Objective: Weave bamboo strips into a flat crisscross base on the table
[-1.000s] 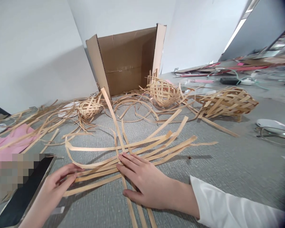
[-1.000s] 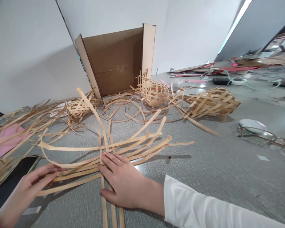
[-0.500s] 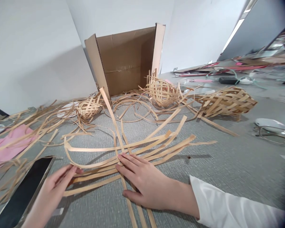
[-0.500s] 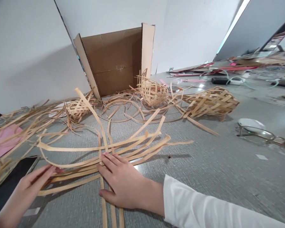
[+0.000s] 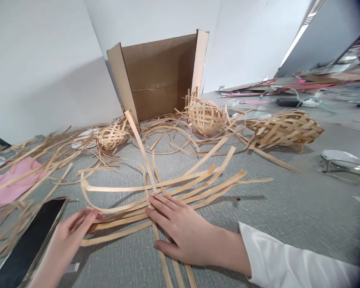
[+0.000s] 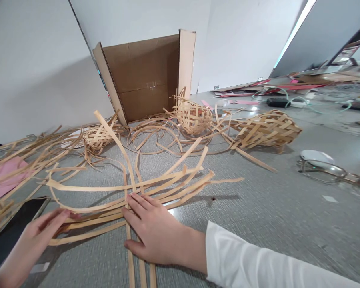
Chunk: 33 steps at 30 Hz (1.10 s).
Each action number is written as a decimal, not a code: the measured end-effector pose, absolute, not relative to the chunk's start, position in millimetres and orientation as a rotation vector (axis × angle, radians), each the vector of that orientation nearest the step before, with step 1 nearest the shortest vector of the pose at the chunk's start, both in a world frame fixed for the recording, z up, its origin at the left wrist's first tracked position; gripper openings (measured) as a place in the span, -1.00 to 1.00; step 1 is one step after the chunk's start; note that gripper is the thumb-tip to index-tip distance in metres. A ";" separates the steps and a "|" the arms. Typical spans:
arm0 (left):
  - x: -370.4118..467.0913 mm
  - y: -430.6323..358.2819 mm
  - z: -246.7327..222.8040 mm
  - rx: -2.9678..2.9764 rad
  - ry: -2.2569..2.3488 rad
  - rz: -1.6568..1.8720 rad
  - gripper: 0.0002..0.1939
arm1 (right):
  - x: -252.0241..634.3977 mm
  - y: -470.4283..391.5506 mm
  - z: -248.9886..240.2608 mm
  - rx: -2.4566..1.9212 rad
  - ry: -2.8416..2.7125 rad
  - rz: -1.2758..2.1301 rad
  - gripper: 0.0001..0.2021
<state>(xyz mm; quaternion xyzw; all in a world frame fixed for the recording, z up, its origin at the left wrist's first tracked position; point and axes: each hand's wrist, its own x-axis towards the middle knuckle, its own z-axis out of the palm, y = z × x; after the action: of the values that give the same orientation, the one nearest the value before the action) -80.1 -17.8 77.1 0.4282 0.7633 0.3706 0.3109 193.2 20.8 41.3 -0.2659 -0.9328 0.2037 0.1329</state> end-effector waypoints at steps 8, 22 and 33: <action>-77.3 -20.3 78.0 1.016 1.995 1.009 -0.50 | 192.7 19.0 38.9 -0.769 -2.692 0.589 -0.40; -78.9 -24.6 68.6 0.705 1.938 1.352 -0.74 | 193.3 20.2 45.5 -0.773 -2.700 0.687 -0.39; -114.4 -26.7 52.0 1.263 2.125 1.365 -0.56 | 194.4 19.0 41.2 -0.751 -2.665 0.637 -0.40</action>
<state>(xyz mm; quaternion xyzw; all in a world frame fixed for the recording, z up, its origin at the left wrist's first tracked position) -114.4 -26.7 52.0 0.4416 0.7431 0.4772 0.1581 194.4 19.0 41.2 -0.2614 -0.9275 0.2215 0.1497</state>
